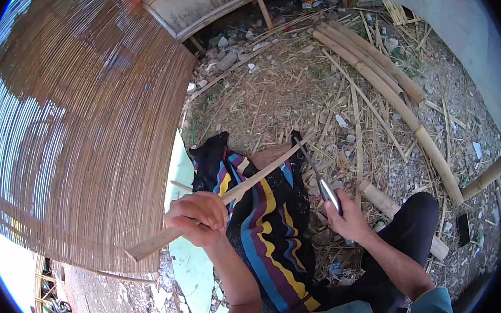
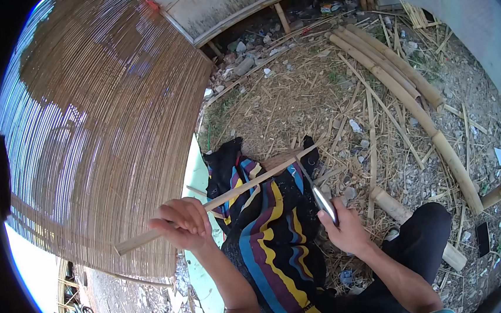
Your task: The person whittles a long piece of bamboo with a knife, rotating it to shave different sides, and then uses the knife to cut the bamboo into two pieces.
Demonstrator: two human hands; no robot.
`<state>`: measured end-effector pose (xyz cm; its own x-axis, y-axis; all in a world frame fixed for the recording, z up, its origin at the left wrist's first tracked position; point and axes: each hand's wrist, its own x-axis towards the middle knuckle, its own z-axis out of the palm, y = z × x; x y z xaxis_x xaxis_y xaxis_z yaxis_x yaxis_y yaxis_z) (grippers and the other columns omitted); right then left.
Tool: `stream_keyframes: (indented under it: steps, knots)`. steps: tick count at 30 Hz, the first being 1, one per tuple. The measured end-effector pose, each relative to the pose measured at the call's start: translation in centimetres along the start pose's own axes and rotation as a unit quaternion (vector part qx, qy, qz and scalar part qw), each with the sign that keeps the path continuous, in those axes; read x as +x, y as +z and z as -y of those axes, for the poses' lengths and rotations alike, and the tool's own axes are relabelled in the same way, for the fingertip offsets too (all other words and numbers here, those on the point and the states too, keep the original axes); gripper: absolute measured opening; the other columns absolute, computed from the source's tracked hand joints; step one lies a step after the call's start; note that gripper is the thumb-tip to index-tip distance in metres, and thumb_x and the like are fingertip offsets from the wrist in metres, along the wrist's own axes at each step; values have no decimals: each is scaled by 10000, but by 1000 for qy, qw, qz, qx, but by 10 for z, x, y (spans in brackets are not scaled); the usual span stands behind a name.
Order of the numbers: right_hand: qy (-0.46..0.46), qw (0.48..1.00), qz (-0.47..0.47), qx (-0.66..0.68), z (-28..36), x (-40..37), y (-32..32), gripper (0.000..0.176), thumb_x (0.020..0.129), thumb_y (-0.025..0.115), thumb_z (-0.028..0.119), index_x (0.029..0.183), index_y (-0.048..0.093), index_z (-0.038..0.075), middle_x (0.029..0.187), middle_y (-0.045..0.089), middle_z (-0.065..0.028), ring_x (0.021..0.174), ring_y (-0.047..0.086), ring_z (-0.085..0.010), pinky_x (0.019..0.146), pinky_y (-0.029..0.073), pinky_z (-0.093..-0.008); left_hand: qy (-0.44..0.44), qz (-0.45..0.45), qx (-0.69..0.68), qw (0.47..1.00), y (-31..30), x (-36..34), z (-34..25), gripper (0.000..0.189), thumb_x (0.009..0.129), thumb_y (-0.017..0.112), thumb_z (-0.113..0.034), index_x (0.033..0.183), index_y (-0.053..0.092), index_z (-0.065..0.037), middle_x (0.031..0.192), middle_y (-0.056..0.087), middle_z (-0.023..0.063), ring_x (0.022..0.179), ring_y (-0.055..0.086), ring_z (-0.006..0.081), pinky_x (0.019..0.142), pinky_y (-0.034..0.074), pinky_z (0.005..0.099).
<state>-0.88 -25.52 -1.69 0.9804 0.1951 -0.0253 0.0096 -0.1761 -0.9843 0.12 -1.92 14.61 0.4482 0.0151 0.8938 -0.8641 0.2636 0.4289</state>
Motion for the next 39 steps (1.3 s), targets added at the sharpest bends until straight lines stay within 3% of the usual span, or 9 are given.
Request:
stream_keyframes:
  steps: [3, 8, 14, 19, 22, 25, 30, 36, 39]
  knots:
    - [-22, 1000, 18, -4, 12, -5, 17, 337, 889, 538, 311, 983, 492, -9, 563, 548, -127, 498, 591, -276, 491, 447, -370, 36, -147, 7, 988, 3, -23, 12, 467, 986, 330, -312, 611, 377, -37, 424, 357, 18, 271, 336, 78, 262, 330, 209]
    - [-60, 997, 50, 3, 26, -14, 33, 284, 890, 542, 257, 998, 486, 0, 578, 544, -144, 515, 599, -308, 499, 447, -376, 42, -78, 115, 989, 38, -49, 6, 466, 981, 274, -392, 644, 369, -85, 464, 356, 4, 273, 329, 69, 266, 301, 173]
    - [-148, 982, 120, 1, 29, -30, 46, 284, 882, 558, 243, 1010, 463, 8, 592, 555, -159, 534, 603, -334, 494, 451, -384, 38, -144, 158, 976, 63, -69, 4, 489, 980, 247, -417, 616, 344, -106, 451, 339, 21, 266, 308, 89, 274, 274, 199]
    - [-127, 986, 104, -31, 24, -18, 54, 307, 882, 565, 270, 1000, 465, 5, 635, 579, -189, 589, 612, -373, 521, 471, -398, 1, -267, 198, 943, 61, -67, 3, 494, 984, 242, -422, 587, 292, -134, 443, 274, -1, 291, 243, 77, 323, 217, 189]
    - [-13, 990, 65, -125, -1, 8, 52, 371, 892, 545, 338, 984, 467, -13, 662, 581, -231, 650, 601, -420, 552, 473, -440, -34, -374, 206, 904, 49, -56, 0, 506, 988, 282, -407, 549, 218, -164, 455, 193, -28, 322, 181, 55, 350, 176, 199]
    - [25, 984, 103, -143, 15, 14, 43, 373, 885, 555, 347, 973, 469, -5, 638, 574, -224, 638, 601, -416, 551, 470, -457, -28, -385, 179, 905, 34, -59, -2, 511, 991, 274, -389, 546, 257, -139, 446, 238, -6, 306, 195, 76, 341, 202, 207]
    - [-104, 977, 169, -79, 46, 1, 55, 312, 869, 582, 283, 972, 485, 5, 635, 565, -202, 602, 598, -391, 541, 463, -427, -28, -364, 196, 910, 36, -57, -2, 514, 990, 281, -391, 538, 246, -150, 439, 228, -13, 310, 189, 75, 332, 180, 207]
    - [7, 986, 50, -160, -43, 59, 41, 394, 903, 512, 380, 951, 505, -11, 576, 569, -195, 547, 609, -365, 493, 467, -424, -40, -374, 194, 906, 26, -61, -7, 517, 990, 260, -404, 539, 242, -151, 428, 237, -11, 304, 187, 75, 325, 182, 210]
    - [-86, 981, 37, -167, -24, 46, 46, 400, 902, 515, 383, 956, 506, -14, 579, 570, -191, 541, 608, -362, 496, 471, -419, -29, -351, 212, 912, 33, -64, -1, 513, 983, 230, -441, 555, 241, -158, 437, 199, -17, 306, 166, 80, 327, 193, 201]
